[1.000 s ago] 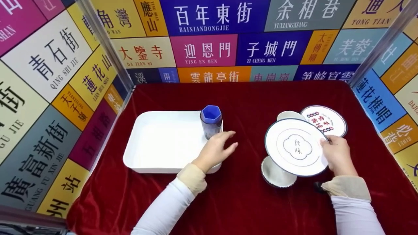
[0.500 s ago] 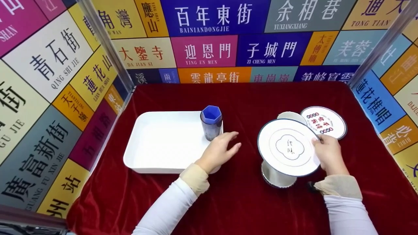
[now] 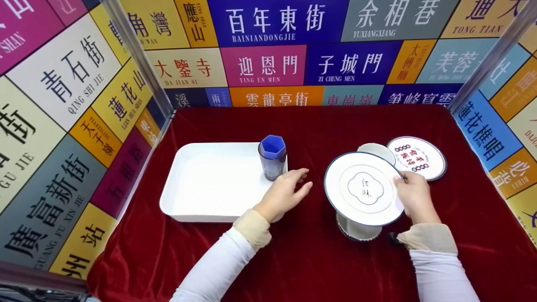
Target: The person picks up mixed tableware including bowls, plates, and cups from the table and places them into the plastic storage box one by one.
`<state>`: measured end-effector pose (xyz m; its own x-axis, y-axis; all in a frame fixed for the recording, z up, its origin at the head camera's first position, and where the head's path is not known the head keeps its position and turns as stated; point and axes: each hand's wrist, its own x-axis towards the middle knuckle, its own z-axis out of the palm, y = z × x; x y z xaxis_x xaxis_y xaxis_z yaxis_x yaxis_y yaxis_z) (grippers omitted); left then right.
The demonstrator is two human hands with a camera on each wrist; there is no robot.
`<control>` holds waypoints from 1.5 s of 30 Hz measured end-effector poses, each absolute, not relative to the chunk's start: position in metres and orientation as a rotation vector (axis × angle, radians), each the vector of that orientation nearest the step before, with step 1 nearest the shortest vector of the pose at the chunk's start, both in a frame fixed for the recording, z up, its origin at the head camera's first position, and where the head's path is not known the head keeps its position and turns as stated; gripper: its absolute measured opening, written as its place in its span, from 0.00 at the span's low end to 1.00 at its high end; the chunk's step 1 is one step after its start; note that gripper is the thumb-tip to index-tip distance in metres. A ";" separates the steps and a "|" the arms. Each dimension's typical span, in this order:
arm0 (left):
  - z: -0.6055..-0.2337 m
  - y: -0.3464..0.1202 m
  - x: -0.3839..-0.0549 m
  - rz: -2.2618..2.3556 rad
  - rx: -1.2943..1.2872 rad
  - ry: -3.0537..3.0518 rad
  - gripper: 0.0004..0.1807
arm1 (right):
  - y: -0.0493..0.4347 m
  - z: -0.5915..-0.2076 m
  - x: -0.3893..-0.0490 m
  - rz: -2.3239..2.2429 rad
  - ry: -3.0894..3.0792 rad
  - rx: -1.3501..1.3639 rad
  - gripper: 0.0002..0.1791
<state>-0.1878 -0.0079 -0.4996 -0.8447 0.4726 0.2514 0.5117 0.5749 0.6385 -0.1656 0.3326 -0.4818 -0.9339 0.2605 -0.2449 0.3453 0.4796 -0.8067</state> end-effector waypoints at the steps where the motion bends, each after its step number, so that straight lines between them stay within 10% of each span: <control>1: -0.499 -0.008 -0.188 -1.142 -0.853 -2.747 0.26 | 0.331 -0.482 -0.166 -1.469 2.612 0.539 0.27; 45: -0.503 0.015 -0.183 -1.747 -0.652 -2.762 0.19 | 0.299 -0.478 -0.168 -1.542 2.559 0.526 0.25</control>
